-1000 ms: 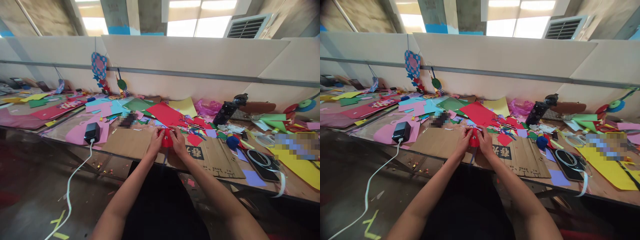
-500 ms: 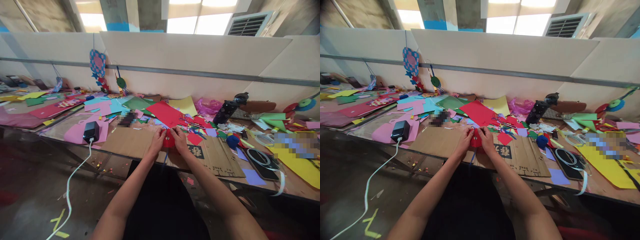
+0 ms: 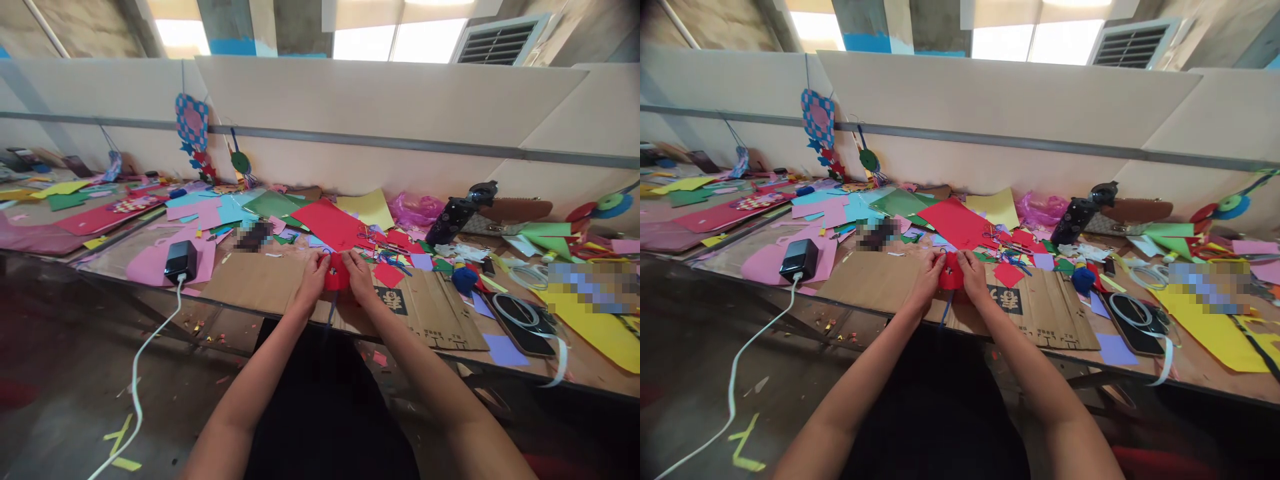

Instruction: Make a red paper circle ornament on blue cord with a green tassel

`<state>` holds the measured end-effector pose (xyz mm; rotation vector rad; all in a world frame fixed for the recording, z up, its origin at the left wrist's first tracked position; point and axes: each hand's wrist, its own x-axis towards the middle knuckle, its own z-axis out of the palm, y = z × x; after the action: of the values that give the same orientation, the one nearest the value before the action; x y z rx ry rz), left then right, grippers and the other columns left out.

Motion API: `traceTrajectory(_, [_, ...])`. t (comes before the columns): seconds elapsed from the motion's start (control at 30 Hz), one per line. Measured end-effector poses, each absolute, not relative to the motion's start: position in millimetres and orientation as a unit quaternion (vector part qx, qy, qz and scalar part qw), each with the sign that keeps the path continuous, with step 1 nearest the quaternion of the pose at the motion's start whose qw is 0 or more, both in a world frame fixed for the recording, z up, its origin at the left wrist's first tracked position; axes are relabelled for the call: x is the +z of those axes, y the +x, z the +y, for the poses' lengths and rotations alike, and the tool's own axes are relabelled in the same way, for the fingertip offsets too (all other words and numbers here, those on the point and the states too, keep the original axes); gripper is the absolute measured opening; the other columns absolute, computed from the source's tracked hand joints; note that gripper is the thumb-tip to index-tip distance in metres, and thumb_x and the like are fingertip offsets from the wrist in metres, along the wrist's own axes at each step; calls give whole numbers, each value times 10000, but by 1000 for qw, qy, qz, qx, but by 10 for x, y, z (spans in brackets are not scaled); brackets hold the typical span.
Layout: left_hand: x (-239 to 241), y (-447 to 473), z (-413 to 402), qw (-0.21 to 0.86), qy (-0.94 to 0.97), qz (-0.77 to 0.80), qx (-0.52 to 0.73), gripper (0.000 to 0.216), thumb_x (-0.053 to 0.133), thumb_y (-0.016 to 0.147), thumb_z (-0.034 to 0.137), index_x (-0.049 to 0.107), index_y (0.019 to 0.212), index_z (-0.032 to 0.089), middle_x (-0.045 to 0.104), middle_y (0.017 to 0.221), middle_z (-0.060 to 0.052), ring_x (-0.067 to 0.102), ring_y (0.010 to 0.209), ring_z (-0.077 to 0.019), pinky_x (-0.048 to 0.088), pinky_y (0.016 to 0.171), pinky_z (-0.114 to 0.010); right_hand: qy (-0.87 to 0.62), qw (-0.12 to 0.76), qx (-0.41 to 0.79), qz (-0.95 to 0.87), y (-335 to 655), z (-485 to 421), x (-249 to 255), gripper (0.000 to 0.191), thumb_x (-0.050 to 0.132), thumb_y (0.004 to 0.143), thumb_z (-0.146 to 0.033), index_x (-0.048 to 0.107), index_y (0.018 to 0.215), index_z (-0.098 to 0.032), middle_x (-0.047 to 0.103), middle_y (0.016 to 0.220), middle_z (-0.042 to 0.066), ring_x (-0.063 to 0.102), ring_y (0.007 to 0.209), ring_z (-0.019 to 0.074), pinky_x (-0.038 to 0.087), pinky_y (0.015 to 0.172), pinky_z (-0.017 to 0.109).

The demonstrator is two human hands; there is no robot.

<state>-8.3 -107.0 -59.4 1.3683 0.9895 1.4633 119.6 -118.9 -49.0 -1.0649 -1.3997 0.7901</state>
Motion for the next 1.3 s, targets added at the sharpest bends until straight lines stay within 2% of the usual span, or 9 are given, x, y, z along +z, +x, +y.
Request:
traceTrajectory(0.07, [-614,-89,-1040,450,513,401,611,369,616,835,549,520,882,196,561,823,-2,526,756,-146,446,748,-277,-457,566,334,-599,1207,-1178,-497,396,430,926,-579,553,823,-217,564,757,2,520,716,177,447,665,279])
traceTrajectory(0.23, [-639,-103,-1034,501,458,372,633,382,698,776,499,565,948,186,611,910,-18,570,810,-146,469,781,-282,-469,547,303,-624,1231,-1152,-520,477,442,901,-636,424,658,-226,440,637,-22,418,626,156,350,591,278])
traceTrajectory(0.47, [-574,-86,-1096,553,416,341,636,425,787,677,509,620,879,175,633,828,3,570,721,-128,477,683,-251,-467,550,276,-635,1229,-1171,-513,428,454,904,-566,426,650,-223,426,616,-29,398,610,155,301,590,286])
traceTrajectory(0.67, [-590,-97,-1101,565,424,345,618,432,790,680,519,599,860,176,621,771,14,559,664,-124,455,627,-241,-452,547,294,-641,1227,-1191,-497,360,480,888,-512,501,683,-217,498,639,-19,436,625,160,326,599,284])
traceTrajectory(0.87, [-639,-121,-1071,528,472,356,609,368,741,755,502,603,863,177,626,810,-4,575,738,-144,466,687,-256,-442,551,320,-631,1242,-1167,-491,309,528,845,-478,592,721,-203,539,663,-12,475,657,166,360,627,286])
traceTrajectory(1.07, [-654,-118,-1057,483,508,361,614,311,715,792,466,616,858,178,619,807,-7,562,753,-150,459,709,-261,-419,589,404,-561,1251,-1159,-458,267,632,753,-461,587,729,-199,571,696,-11,491,665,157,406,650,282])
traceTrajectory(1.3, [-617,-111,-1091,458,543,364,602,284,675,810,452,597,836,180,576,755,5,518,689,-141,421,664,-259,-415,592,395,-567,1258,-1202,-400,237,661,741,-429,611,725,-197,581,696,-9,498,682,160,413,665,286])
